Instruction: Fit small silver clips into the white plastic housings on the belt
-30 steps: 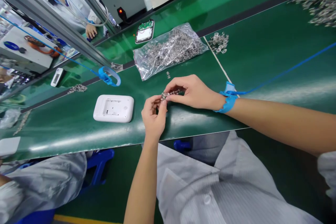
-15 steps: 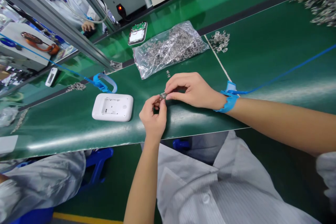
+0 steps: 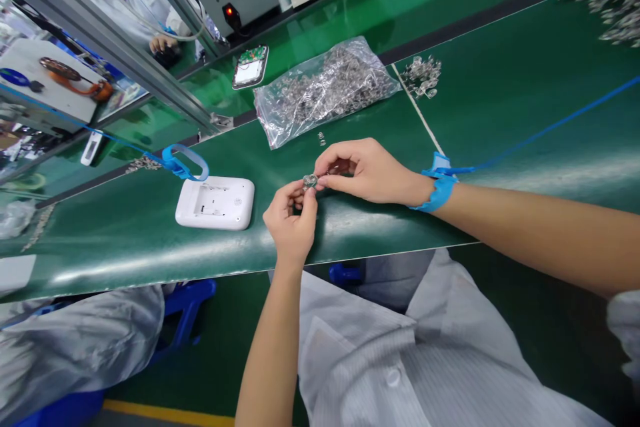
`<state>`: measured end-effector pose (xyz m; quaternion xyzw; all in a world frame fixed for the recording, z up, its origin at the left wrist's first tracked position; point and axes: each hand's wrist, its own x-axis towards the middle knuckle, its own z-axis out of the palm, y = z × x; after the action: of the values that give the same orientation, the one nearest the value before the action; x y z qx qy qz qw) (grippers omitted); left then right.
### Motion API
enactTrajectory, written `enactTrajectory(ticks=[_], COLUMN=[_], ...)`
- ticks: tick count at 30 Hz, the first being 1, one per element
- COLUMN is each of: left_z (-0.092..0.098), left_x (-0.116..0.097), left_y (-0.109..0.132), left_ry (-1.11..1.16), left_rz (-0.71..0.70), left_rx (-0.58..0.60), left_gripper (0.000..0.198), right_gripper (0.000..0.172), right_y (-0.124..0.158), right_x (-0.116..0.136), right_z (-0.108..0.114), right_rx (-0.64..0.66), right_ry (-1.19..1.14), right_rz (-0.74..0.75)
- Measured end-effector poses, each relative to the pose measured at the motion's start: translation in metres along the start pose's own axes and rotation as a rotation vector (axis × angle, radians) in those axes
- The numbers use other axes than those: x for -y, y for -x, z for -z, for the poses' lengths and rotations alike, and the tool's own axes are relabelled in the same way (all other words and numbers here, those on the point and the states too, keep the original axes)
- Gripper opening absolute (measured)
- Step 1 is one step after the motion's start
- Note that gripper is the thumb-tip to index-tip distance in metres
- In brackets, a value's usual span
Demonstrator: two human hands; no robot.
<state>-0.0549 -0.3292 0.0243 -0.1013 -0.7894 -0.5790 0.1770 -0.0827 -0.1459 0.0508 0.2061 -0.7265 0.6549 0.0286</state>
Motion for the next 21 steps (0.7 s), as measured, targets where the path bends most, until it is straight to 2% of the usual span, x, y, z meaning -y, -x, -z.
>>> enactTrajectory(ticks=[6,8,11,13,17,21], left_z=[-0.0017,-0.0008,0.0008,0.0014,0.0008,-0.0002], left_x=[-0.0022,-0.0032,-0.0057,-0.0072,-0.0076,-0.0062], left_y=[-0.0012,-0.0016,-0.0022,-0.0021,-0.0005,0.0017], left_ry=[0.035,-0.058,-0.29,-0.397,-0.499,-0.545], left_rz=[0.035,-0.058,-0.313,-0.431,-0.495,-0.518], left_rx=[0.0,-0.042,-0.078,-0.107,-0.18,-0.202], left_gripper=[0.025,0.02,0.006,0.006,0.009,0.008], right_gripper=[0.017,0.017,0.016,0.015,0.016,0.019], right_y=[0.0021,0.0024,0.0028,0.0032,0.004,0.0046], right_x=[0.0004,0.0005,0.0012,0.0023,0.0054,0.0069], right_z=[-0.004,-0.0047,-0.0054,-0.0059,-0.007,-0.0077], right_rx=[-0.092,-0.113,-0.124,-0.115,-0.098,-0.096], right_ry=[0.014,0.026,0.038,0.04,0.028,-0.011], right_rz=[0.026,0.035,0.046,0.057,0.06,0.046])
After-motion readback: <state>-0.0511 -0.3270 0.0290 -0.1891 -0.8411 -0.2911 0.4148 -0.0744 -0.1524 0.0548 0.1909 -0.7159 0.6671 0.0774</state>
